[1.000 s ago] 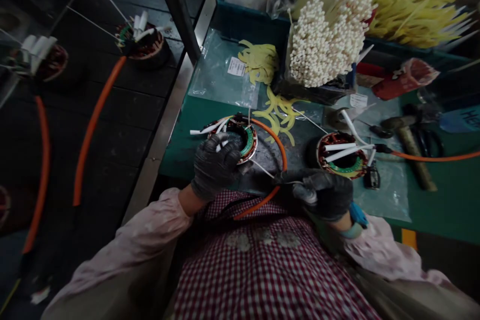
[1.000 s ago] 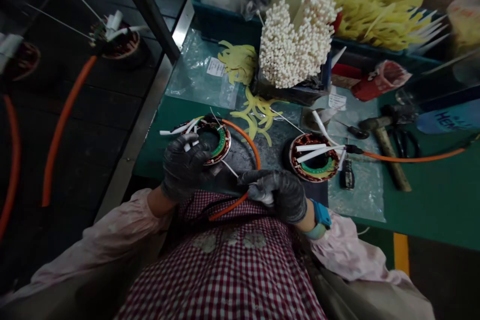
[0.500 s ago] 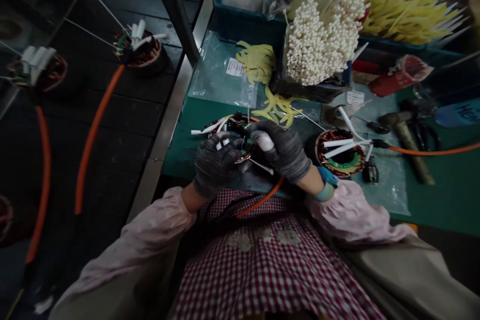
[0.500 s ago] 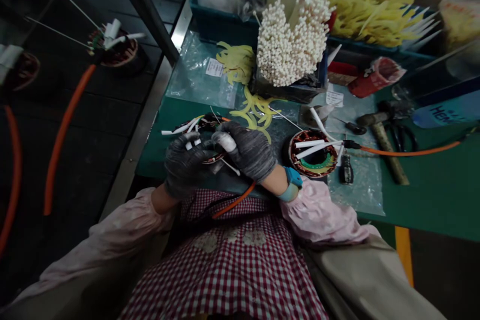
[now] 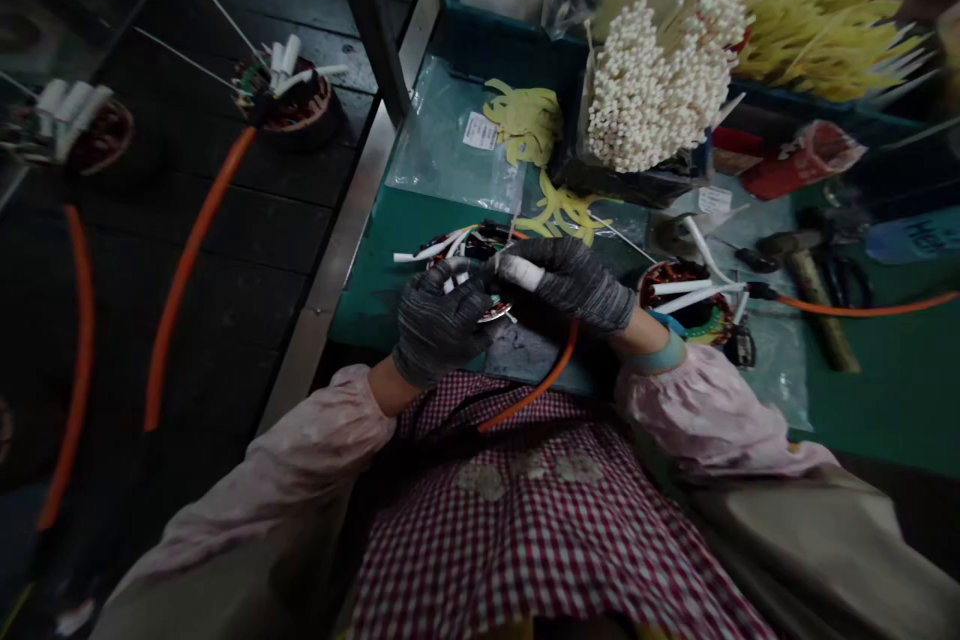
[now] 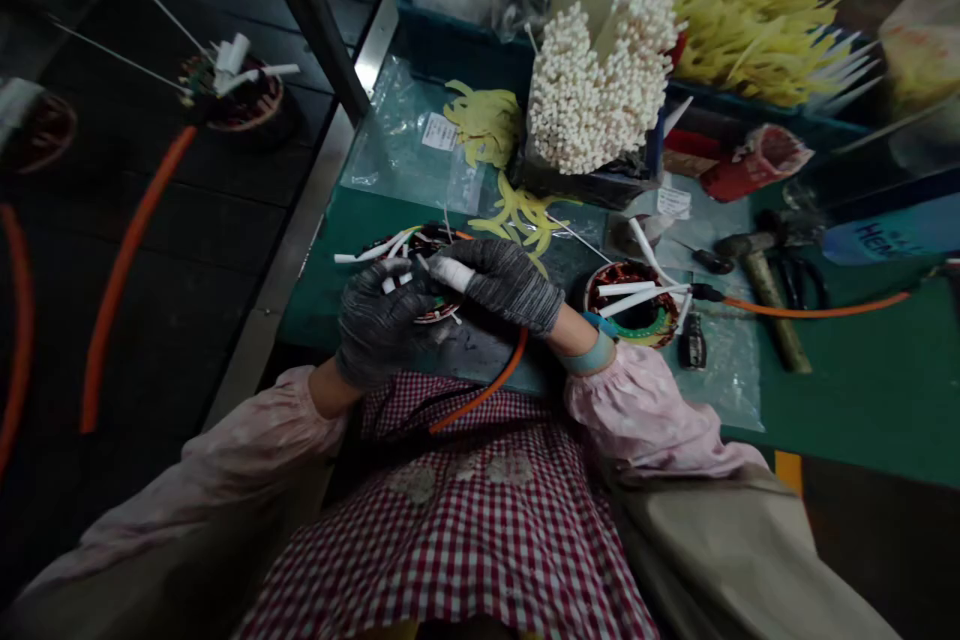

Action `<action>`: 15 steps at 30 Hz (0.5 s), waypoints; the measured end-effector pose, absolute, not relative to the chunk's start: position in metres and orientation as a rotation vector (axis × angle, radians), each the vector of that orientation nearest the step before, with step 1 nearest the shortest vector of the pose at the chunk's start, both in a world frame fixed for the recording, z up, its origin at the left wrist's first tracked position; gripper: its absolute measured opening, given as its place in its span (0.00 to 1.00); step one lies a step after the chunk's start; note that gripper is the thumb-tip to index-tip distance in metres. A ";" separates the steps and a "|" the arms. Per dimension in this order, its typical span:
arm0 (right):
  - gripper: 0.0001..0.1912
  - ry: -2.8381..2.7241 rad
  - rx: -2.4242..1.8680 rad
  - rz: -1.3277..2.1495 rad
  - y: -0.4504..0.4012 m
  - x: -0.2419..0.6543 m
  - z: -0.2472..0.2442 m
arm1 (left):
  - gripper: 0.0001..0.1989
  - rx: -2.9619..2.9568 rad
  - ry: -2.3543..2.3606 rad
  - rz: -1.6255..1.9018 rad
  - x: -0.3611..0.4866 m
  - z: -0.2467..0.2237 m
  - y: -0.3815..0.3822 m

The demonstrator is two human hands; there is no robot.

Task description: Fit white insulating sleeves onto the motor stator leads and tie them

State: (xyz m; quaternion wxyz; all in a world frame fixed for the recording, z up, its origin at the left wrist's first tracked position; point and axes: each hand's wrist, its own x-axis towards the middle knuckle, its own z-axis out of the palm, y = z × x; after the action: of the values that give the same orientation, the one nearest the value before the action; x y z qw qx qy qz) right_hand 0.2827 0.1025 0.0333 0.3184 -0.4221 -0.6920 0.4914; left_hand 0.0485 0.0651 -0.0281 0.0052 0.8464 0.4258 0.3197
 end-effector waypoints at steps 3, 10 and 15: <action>0.19 -1.852 -1.038 1.394 0.100 0.291 0.035 | 0.18 2.611 1.360 0.946 0.049 -0.027 0.065; 0.16 -1.917 -1.045 1.389 0.102 0.291 0.037 | 0.16 2.570 1.308 0.937 0.049 -0.029 0.065; 0.13 -1.828 -1.107 1.265 0.104 0.289 0.028 | 0.13 2.538 1.198 1.067 0.048 -0.033 0.066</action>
State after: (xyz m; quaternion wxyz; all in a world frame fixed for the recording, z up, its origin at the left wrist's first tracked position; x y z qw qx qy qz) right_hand 0.2888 0.1040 0.0276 0.3233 -0.4219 -0.6966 0.4819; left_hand 0.0482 0.0662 -0.0326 0.0694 0.8432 0.3980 0.3546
